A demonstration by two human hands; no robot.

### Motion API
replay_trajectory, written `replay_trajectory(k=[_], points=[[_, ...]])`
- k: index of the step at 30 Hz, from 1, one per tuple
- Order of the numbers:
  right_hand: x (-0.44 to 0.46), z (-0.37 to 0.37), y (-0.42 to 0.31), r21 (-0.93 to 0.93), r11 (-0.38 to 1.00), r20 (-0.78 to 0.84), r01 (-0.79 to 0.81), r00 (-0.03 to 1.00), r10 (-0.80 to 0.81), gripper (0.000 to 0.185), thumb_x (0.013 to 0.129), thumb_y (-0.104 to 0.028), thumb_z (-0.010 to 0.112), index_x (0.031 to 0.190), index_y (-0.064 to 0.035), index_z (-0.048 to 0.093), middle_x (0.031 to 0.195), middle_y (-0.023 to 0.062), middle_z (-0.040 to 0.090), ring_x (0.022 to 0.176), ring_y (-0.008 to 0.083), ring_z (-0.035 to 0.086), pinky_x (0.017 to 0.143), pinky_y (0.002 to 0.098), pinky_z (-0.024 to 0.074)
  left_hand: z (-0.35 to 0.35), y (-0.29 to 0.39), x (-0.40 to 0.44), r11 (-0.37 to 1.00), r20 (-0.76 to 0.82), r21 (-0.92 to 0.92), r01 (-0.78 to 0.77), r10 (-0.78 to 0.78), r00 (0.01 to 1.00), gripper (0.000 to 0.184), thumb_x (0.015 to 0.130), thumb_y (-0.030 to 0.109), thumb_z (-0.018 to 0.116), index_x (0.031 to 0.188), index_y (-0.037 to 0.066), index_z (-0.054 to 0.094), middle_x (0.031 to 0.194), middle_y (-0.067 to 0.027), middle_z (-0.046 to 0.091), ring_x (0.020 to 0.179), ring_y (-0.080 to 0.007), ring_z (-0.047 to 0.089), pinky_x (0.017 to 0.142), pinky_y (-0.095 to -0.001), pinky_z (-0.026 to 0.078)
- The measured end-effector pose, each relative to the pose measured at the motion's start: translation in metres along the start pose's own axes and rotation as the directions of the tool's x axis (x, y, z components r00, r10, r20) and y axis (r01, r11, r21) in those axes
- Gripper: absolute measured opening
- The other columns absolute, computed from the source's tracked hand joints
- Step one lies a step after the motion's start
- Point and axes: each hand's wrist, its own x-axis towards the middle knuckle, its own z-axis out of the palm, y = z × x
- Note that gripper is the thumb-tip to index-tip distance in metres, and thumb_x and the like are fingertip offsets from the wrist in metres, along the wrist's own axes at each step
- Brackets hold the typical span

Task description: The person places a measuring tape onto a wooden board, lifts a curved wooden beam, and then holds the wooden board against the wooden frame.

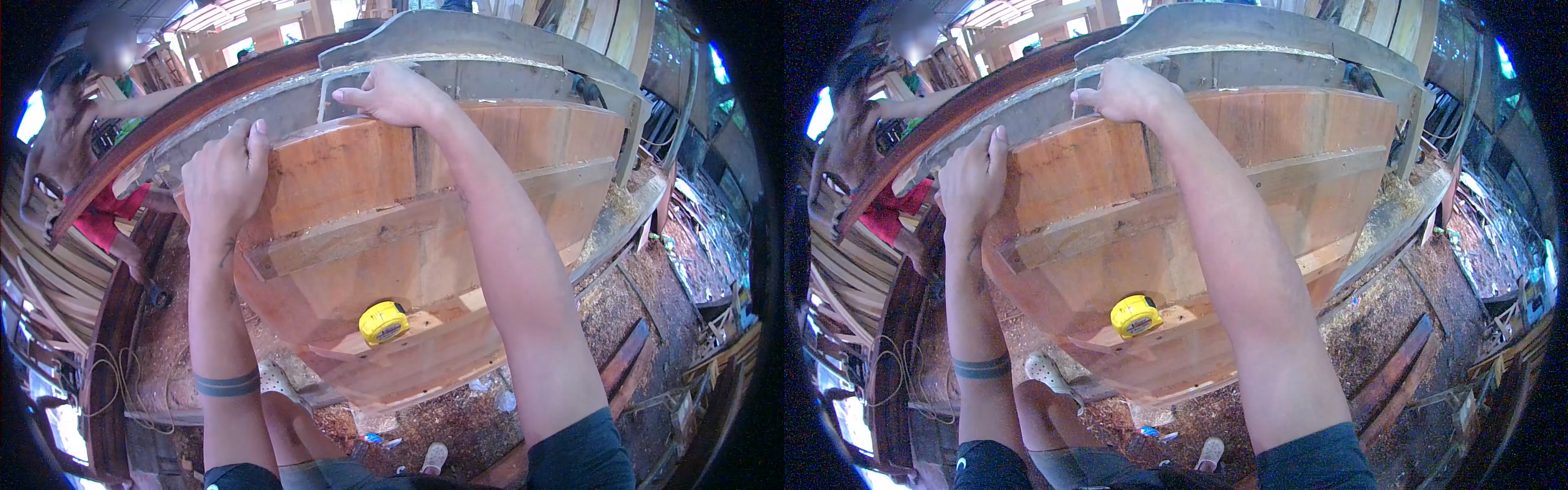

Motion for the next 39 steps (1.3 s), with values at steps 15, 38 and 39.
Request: replay_trajectory(k=[15,38,39], points=[[-0.0012,-0.0030,-0.0002,-0.009,0.998,0.012,0.058,0.998,-0.057,0.056,0.086,-0.053,0.055,0.082,0.0002,0.073,0.088,0.0237,0.068,0.088,0.0371,0.065,0.086,0.0429,0.0491,0.0027,-0.0014,0.0000,1.000,-0.055,0.005,-0.024,0.024,0.998,0.042,0.096,0.039,0.038,0.086,0.006,0.061,0.074,-0.0235,0.063,0.076,-0.0427,0.062,0.069,-0.0533,0.044],[0.0012,-0.0020,0.0019,0.001,0.998,0.033,0.059,0.998,-0.059,0.061,0.087,-0.056,0.052,0.079,0.0017,0.071,0.081,0.0240,0.066,0.079,0.0382,0.064,0.081,0.0433,0.0495,-0.0006,0.0003,0.0009,1.000,0.002,-0.001,0.005,-0.005,1.000,0.044,0.098,0.041,0.036,0.088,0.006,0.061,0.075,-0.0250,0.062,0.077,-0.0456,0.060,0.069,-0.0548,0.043],[0.0006,-0.0027,0.0015,-0.001,0.999,0.031,0.055,0.998,-0.055,0.061,0.087,-0.056,0.052,0.079,0.0017,0.071,0.080,0.0239,0.066,0.079,0.0382,0.064,0.081,0.0432,0.0495,0.0002,-0.0002,0.0007,1.000,-0.003,-0.003,0.004,-0.004,1.000,0.043,0.098,0.040,0.036,0.088,0.006,0.061,0.075,-0.0250,0.062,0.077,-0.0455,0.060,0.069,-0.0548,0.043]])
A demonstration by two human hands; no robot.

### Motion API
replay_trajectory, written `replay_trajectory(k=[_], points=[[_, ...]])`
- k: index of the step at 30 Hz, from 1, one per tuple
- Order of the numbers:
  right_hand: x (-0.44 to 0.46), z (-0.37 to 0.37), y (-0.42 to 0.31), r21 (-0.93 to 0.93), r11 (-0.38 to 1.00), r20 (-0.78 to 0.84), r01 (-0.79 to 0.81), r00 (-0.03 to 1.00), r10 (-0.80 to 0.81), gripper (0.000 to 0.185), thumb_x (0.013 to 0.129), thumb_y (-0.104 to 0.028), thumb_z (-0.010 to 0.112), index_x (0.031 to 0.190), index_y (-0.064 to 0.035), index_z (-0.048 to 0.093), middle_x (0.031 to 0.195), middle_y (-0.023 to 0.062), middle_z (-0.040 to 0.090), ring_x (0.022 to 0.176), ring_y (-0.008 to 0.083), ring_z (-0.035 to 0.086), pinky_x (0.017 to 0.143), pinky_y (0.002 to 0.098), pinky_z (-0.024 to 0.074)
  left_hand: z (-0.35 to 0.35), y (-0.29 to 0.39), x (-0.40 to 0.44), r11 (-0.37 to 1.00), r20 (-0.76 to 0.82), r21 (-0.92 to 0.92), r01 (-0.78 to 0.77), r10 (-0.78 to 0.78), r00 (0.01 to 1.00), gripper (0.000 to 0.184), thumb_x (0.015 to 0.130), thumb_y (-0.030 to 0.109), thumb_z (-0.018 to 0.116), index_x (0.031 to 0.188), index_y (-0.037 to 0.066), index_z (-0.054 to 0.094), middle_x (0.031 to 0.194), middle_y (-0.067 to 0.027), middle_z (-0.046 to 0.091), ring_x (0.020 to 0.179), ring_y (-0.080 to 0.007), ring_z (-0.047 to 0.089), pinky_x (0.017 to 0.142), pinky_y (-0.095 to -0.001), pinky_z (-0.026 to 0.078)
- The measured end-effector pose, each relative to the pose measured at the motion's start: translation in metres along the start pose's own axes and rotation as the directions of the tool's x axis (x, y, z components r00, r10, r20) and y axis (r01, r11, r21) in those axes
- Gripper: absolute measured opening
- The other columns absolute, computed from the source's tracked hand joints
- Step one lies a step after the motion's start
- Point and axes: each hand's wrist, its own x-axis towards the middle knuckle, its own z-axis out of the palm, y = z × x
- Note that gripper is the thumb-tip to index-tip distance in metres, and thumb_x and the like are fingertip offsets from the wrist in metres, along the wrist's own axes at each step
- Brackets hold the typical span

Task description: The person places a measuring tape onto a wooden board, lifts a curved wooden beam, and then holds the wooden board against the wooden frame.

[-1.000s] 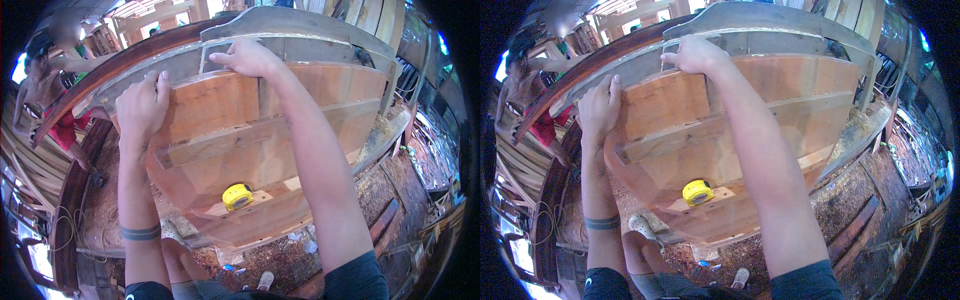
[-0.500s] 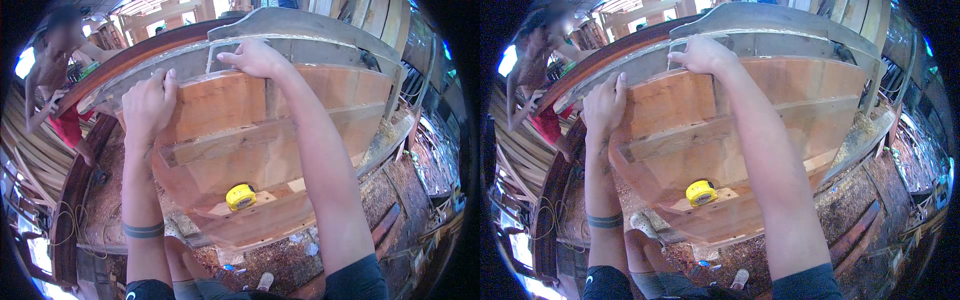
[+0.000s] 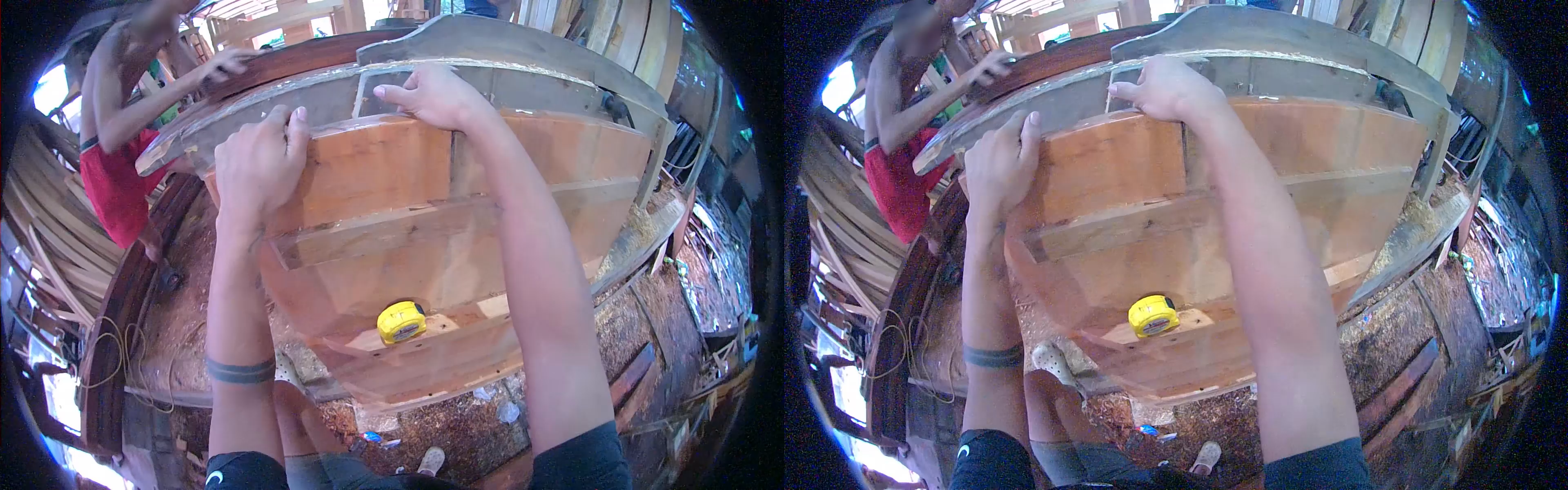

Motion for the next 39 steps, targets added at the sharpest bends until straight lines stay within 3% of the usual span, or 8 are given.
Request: replay_trajectory(k=[7,13,16,19,22,28,31,39], points=[[0.0004,0.0006,0.0001,0.005,1.000,-0.007,-0.009,1.000,0.009,0.061,0.087,-0.056,0.053,0.078,0.0014,0.071,0.078,0.0246,0.065,0.077,0.0387,0.063,0.079,0.0429,0.0494,0.0003,-0.0009,-0.0015,0.999,-0.038,-0.027,-0.038,0.037,0.999,0.041,0.097,0.038,0.038,0.088,0.006,0.061,0.073,-0.0244,0.062,0.074,-0.0446,0.060,0.067,-0.0542,0.043],[0.0013,0.0018,0.0016,0.078,0.997,-0.031,0.013,0.999,-0.010,0.065,0.083,-0.059,0.060,0.071,0.0043,0.069,0.062,0.0138,0.063,0.059,0.0182,0.056,0.062,0.0347,0.0471,0.0018,-0.0001,-0.0014,0.999,-0.091,-0.002,-0.049,0.049,0.995,0.042,0.096,0.038,0.040,0.084,0.005,0.062,0.069,-0.0220,0.063,0.071,-0.0426,0.061,0.066,-0.0528,0.045],[-0.0011,-0.0011,-0.0007,-0.016,1.000,-0.002,0.010,1.000,-0.010,0.059,0.087,-0.056,0.053,0.082,-0.0004,0.072,0.080,0.0252,0.066,0.082,0.0397,0.063,0.083,0.0426,0.0493,0.0014,0.0009,-0.0020,0.999,-0.081,-0.009,-0.040,0.039,0.996,0.042,0.097,0.038,0.039,0.084,0.005,0.062,0.070,-0.0223,0.063,0.072,-0.0428,0.061,0.067,-0.0531,0.045],[0.0001,0.0003,0.0017,0.032,0.999,0.004,0.013,1.000,-0.013,0.059,0.087,-0.056,0.053,0.083,-0.0007,0.072,0.084,0.0249,0.066,0.086,0.0393,0.064,0.085,0.0427,0.0491,0.0022,0.0006,-0.0011,0.999,-0.070,0.014,-0.029,0.030,0.997,0.042,0.097,0.038,0.039,0.084,0.005,0.062,0.072,-0.0225,0.063,0.073,-0.0426,0.062,0.068,-0.0533,0.044],[0.0036,0.0041,0.0043,0.045,0.999,-0.037,0.014,0.999,-0.012,0.066,0.083,-0.061,0.059,0.073,0.0039,0.071,0.069,0.0152,0.068,0.063,0.0194,0.061,0.067,0.0345,0.0497,0.0033,-0.0001,-0.0009,0.999,-0.074,0.029,-0.029,0.031,0.997,0.042,0.097,0.038,0.039,0.084,0.005,0.062,0.072,-0.0225,0.063,0.073,-0.0423,0.062,0.067,-0.0531,0.045],[0.0061,0.0074,0.0073,0.033,0.999,-0.057,0.032,0.998,-0.030,0.067,0.084,-0.061,0.058,0.075,0.0042,0.071,0.074,0.0161,0.070,0.067,0.0209,0.064,0.070,0.0344,0.0505,0.0013,0.0011,-0.0019,0.999,-0.080,0.005,-0.038,0.038,0.996,0.040,0.097,0.037,0.039,0.085,0.006,0.062,0.072,-0.0224,0.063,0.073,-0.0421,0.062,0.067,-0.0530,0.045],[0.0027,0.0029,0.0049,0.005,0.999,0.002,0.046,0.999,-0.046,0.059,0.088,-0.055,0.051,0.084,-0.0002,0.073,0.089,0.0239,0.067,0.089,0.0386,0.064,0.088,0.0428,0.0486,0.0007,0.0016,-0.0019,0.999,-0.071,0.005,-0.036,0.036,0.997,0.039,0.096,0.037,0.039,0.085,0.006,0.062,0.072,-0.0224,0.063,0.073,-0.0420,0.062,0.067,-0.0530,0.045],[-0.0001,0.0007,0.0034,0.012,0.999,-0.002,0.032,0.999,-0.032,0.061,0.088,-0.056,0.051,0.082,0.0002,0.072,0.083,0.0244,0.066,0.083,0.0383,0.064,0.083,0.0423,0.0492,-0.0011,0.0007,-0.0007,1.000,0.003,-0.003,-0.004,0.004,1.000,0.043,0.098,0.040,0.036,0.091,0.006,0.061,0.077,-0.0260,0.063,0.079,-0.0457,0.060,0.070,-0.0554,0.042]])
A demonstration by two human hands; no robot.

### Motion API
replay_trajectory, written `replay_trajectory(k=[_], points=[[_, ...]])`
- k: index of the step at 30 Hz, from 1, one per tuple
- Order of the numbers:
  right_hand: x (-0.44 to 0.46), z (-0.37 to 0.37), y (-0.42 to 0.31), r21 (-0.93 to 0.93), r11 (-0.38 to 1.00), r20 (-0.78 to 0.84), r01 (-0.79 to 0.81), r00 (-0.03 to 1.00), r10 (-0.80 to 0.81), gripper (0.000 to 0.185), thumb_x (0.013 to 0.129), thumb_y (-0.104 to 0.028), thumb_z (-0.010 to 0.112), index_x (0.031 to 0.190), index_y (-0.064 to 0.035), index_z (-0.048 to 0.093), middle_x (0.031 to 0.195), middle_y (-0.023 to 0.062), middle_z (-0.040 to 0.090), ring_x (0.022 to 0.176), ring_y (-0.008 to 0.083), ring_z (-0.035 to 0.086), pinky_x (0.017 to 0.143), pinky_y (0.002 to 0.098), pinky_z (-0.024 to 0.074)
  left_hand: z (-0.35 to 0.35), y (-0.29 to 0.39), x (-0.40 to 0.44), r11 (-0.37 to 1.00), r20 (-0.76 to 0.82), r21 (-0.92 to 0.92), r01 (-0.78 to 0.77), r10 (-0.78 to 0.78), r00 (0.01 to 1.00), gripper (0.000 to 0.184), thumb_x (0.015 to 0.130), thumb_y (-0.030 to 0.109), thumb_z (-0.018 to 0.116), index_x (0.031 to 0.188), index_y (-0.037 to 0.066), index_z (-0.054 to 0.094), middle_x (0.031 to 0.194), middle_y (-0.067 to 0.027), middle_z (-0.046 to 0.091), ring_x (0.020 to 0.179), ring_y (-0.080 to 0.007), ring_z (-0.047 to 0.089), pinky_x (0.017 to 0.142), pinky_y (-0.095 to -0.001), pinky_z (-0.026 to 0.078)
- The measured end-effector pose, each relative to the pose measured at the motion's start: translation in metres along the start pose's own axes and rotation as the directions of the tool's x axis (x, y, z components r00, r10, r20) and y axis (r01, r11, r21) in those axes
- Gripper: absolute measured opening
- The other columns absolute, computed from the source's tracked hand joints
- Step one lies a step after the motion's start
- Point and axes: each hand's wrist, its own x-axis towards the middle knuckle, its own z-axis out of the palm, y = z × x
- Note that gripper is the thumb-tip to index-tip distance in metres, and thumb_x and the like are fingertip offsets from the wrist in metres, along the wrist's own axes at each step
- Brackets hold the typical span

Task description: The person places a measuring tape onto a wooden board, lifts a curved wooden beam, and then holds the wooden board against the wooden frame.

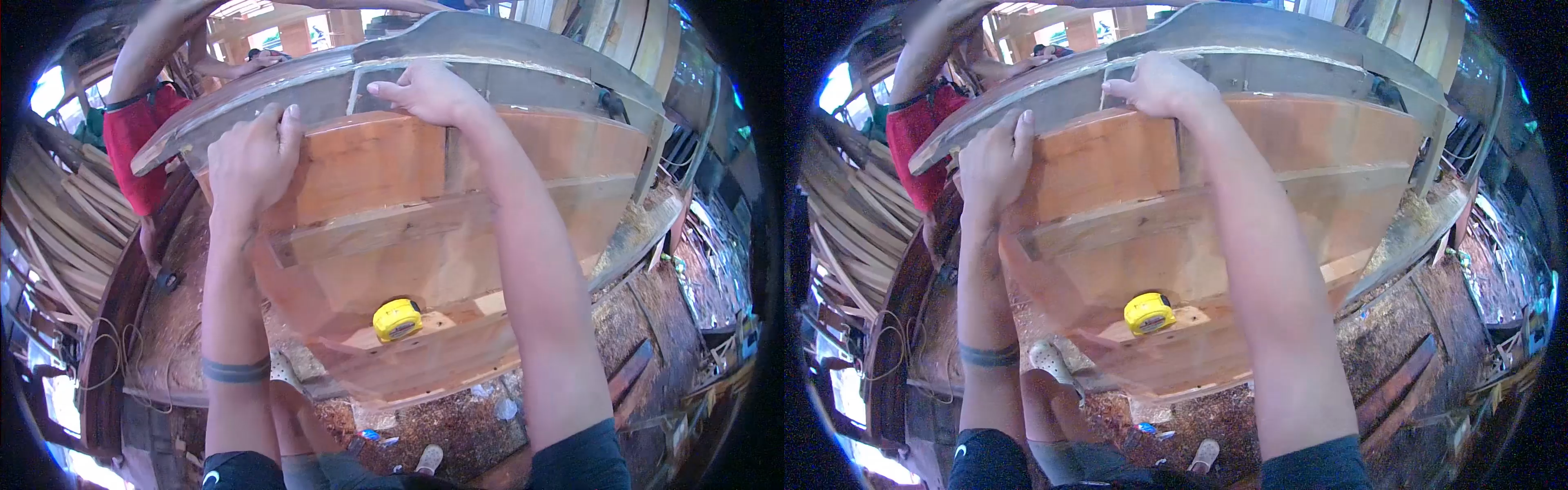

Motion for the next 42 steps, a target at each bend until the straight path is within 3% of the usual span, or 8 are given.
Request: replay_trajectory(k=[3,6,42], points=[[-0.0008,-0.0022,-0.0021,0.021,1.000,0.024,-0.007,1.000,0.007,0.060,0.088,-0.056,0.052,0.082,0.0003,0.072,0.080,0.0242,0.066,0.080,0.0380,0.064,0.081,0.0420,0.0495,0.0013,-0.0008,-0.0003,0.999,-0.048,-0.002,-0.040,0.039,0.998,0.041,0.097,0.039,0.038,0.085,0.006,0.060,0.070,-0.0230,0.063,0.071,-0.0435,0.062,0.066,-0.0540,0.045],[0.0007,-0.0022,-0.0041,0.010,0.999,0.032,-0.035,0.999,0.035,0.060,0.088,-0.055,0.052,0.081,0.0008,0.072,0.077,0.0238,0.066,0.077,0.0377,0.064,0.080,0.0420,0.0498,-0.0012,-0.0001,0.0006,1.000,0.011,-0.006,-0.008,0.008,1.000,0.042,0.098,0.039,0.036,0.090,0.006,0.061,0.077,-0.0261,0.063,0.078,-0.0456,0.060,0.070,-0.0555,0.043],[-0.0019,-0.0013,-0.0048,0.005,1.000,-0.003,-0.030,1.000,0.030,0.063,0.088,-0.057,0.051,0.078,0.0020,0.071,0.077,0.0253,0.065,0.077,0.0376,0.064,0.079,0.0428,0.0499,-0.0001,-0.0003,-0.0014,0.999,-0.038,-0.035,-0.039,0.038,0.999,0.041,0.098,0.037,0.036,0.086,0.006,0.059,0.072,-0.0240,0.062,0.075,-0.0445,0.060,0.068,-0.0549,0.043]])
